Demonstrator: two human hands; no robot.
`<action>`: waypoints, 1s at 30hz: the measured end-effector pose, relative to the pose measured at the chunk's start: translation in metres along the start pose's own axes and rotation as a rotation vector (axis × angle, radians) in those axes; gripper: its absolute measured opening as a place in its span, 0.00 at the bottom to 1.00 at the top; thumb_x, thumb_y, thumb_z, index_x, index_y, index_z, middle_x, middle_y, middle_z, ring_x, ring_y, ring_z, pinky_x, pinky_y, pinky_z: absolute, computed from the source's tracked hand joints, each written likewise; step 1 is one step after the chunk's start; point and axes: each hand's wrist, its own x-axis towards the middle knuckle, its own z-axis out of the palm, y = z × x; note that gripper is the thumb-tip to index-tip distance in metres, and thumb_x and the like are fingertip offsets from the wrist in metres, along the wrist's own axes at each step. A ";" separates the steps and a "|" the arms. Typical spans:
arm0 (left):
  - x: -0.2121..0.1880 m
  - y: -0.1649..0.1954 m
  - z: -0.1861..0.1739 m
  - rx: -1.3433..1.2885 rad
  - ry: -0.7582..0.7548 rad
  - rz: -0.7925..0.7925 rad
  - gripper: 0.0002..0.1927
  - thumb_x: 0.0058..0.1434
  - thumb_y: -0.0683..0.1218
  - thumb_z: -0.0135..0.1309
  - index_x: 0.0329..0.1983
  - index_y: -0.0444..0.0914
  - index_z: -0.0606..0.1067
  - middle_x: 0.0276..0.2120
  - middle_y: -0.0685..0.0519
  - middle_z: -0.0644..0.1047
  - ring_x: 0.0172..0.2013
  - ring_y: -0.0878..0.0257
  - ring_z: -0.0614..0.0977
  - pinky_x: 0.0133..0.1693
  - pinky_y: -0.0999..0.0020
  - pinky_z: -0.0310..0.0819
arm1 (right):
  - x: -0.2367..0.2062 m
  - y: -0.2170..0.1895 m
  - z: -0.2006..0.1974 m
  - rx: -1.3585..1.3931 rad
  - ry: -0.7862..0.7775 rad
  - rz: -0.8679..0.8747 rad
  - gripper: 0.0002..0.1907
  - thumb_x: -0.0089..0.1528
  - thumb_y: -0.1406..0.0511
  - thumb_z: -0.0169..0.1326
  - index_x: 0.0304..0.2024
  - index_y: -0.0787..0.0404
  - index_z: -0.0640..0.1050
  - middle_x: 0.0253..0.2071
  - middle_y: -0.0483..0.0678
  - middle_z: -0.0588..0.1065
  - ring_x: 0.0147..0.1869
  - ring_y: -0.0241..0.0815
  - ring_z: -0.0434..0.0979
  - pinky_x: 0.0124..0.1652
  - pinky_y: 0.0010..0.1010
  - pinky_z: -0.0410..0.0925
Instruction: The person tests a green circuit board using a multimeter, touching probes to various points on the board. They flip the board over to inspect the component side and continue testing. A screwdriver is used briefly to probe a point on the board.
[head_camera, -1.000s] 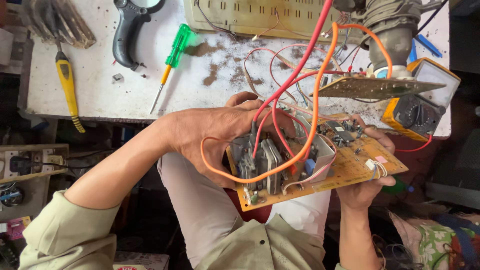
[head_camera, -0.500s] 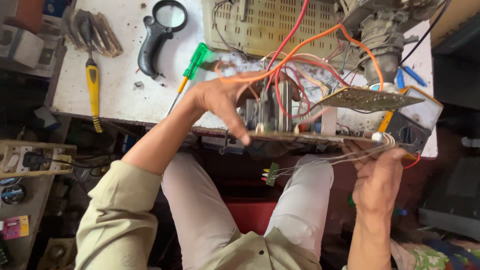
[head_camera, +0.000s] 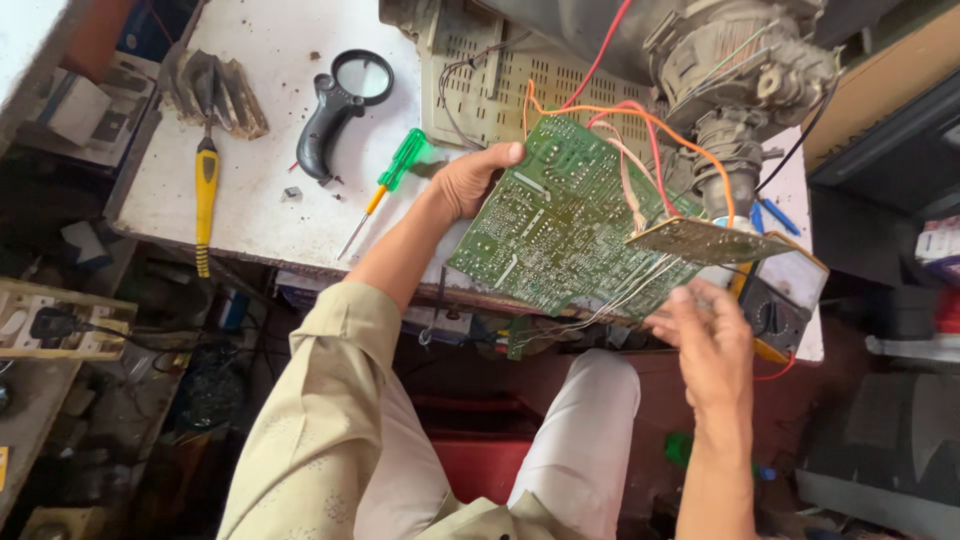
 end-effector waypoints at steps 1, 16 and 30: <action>0.003 -0.002 -0.002 -0.027 0.041 0.009 0.38 0.51 0.60 0.69 0.57 0.31 0.76 0.47 0.43 0.82 0.46 0.54 0.85 0.52 0.58 0.81 | -0.004 -0.001 0.003 -0.014 -0.019 -0.022 0.22 0.67 0.62 0.56 0.59 0.68 0.70 0.46 0.56 0.79 0.42 0.45 0.82 0.40 0.32 0.75; -0.002 0.002 0.009 -0.160 0.023 0.026 0.26 0.63 0.54 0.63 0.56 0.31 0.77 0.47 0.44 0.82 0.45 0.55 0.85 0.51 0.58 0.80 | -0.086 -0.135 0.190 -0.280 -0.836 -0.943 0.11 0.60 0.74 0.59 0.45 0.64 0.78 0.43 0.54 0.79 0.47 0.54 0.82 0.47 0.36 0.74; -0.056 0.037 0.056 -0.203 -0.001 0.021 0.29 0.61 0.55 0.64 0.59 0.32 0.76 0.50 0.45 0.81 0.48 0.53 0.83 0.54 0.56 0.78 | -0.057 -0.093 0.476 -0.848 -0.697 -1.202 0.18 0.49 0.73 0.53 0.44 0.66 0.72 0.40 0.62 0.71 0.45 0.63 0.75 0.45 0.48 0.70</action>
